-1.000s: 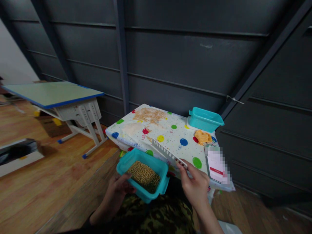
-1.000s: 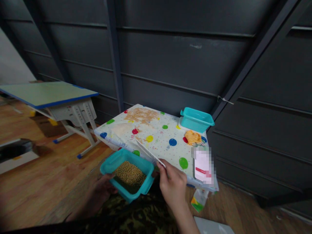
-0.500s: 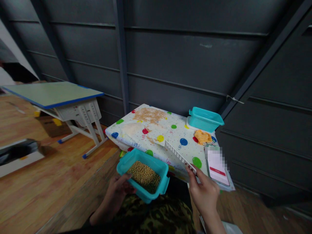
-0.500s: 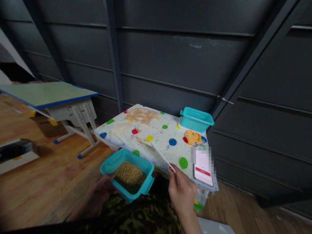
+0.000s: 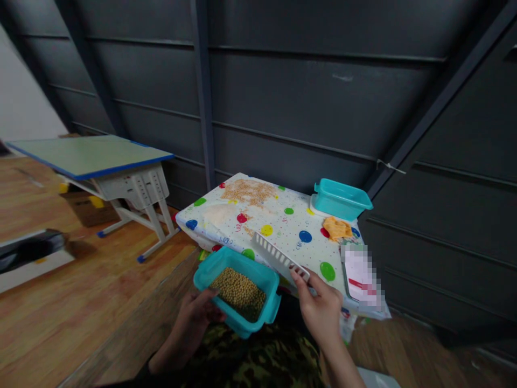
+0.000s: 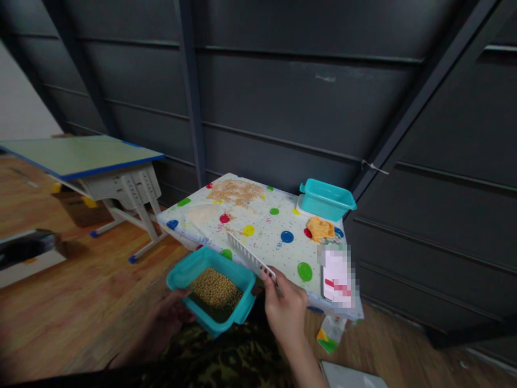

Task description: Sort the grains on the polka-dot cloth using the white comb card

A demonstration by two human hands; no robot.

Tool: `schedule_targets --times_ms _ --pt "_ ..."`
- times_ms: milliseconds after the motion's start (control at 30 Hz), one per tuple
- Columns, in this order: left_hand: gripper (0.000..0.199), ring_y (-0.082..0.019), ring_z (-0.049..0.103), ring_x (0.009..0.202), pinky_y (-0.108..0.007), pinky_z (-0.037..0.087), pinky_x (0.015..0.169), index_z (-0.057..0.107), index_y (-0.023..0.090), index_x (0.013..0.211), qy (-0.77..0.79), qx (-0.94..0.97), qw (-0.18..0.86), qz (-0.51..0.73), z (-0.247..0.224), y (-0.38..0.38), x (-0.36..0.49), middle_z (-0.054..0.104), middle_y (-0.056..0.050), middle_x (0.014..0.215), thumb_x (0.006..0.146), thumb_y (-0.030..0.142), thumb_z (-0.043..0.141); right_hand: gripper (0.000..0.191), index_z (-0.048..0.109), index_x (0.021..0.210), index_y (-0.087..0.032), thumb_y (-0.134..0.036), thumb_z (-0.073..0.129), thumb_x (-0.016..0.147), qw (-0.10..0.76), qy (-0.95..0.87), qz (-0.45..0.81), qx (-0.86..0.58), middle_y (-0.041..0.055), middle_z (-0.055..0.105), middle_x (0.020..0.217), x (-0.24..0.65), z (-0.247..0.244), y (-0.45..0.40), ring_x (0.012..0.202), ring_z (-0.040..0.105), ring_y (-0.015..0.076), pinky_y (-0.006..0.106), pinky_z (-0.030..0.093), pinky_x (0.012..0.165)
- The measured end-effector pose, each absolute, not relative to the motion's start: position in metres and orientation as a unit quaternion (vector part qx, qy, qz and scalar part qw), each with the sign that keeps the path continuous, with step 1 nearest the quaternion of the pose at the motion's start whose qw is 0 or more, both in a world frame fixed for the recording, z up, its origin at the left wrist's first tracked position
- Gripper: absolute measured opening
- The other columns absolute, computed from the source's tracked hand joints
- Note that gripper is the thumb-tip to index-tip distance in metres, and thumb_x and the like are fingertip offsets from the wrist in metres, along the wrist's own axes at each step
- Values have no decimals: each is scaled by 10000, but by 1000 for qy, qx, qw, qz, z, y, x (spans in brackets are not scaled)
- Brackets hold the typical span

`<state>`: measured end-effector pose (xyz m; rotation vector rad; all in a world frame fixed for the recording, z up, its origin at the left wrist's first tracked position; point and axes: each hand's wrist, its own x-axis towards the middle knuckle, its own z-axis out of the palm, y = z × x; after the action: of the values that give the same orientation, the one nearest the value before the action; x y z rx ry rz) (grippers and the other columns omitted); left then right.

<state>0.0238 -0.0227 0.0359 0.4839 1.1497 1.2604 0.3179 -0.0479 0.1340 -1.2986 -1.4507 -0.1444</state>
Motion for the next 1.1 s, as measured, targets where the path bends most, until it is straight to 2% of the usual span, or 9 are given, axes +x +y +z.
schedule_targets --times_ms 100,267,433,567,667,767,867,967,1100 --pt "573 -238 695 467 -355 591 492 789 227 546 503 210 632 551 34 -23 24 715 -48 516 491 646 1176 587 1039 1012 -276 -747 769 1235 558 -598 -35 -574 103 989 929 327 133 -41 681 910 298 338 714 662" --pt "589 -253 711 483 -364 597 494 797 228 568 507 211 632 546 34 -22 24 737 -58 536 461 667 1174 715 984 907 -223 -878 796 1123 567 -521 -10 -638 127 946 845 356 141 -20 647 804 291 343 571 592" --pt "581 -244 709 491 -366 604 508 802 244 605 502 215 633 549 34 -21 23 742 -46 553 507 671 1184 686 970 915 -214 -855 798 1088 571 -521 35 -633 128 938 858 362 143 -1 693 763 288 348 547 630" --pt "568 -243 694 482 -366 601 490 776 254 560 501 208 630 556 31 -20 22 710 -48 525 499 636 1192 730 878 778 -245 -891 739 1088 551 -540 36 -635 79 816 678 352 140 12 591 636 234 331 470 598" --pt "595 -248 687 479 -378 613 488 722 269 514 507 204 631 551 29 -19 20 689 -50 502 484 635 1190 781 850 750 -249 -941 708 1085 544 -552 34 -631 46 726 597 344 141 19 543 577 207 322 425 581" --pt "586 -248 681 472 -381 615 479 715 274 511 502 200 633 554 31 -18 21 693 -52 494 492 613 1192 808 850 734 -236 -954 714 1078 545 -562 35 -621 34 683 564 340 144 20 519 554 192 316 412 574" --pt "528 -252 690 467 -382 616 470 771 263 546 500 198 630 560 34 -18 21 714 -52 502 492 557 1206 780 892 774 -220 -913 733 1093 547 -572 37 -610 30 697 579 338 147 17 534 572 191 305 433 579" --pt "523 -254 687 446 -389 607 458 754 256 534 502 192 631 559 36 -18 21 709 -54 496 471 514 1205 725 930 823 -213 -851 750 1114 544 -585 36 -600 28 729 609 337 148 11 554 604 193 295 463 589" --pt "476 -259 718 473 -378 611 477 794 240 609 494 201 634 560 37 -18 19 736 -57 535 548 505 1185 673 940 832 -211 -786 773 1140 546 -595 40 -588 23 743 613 335 145 1 527 609 185 287 473 563"
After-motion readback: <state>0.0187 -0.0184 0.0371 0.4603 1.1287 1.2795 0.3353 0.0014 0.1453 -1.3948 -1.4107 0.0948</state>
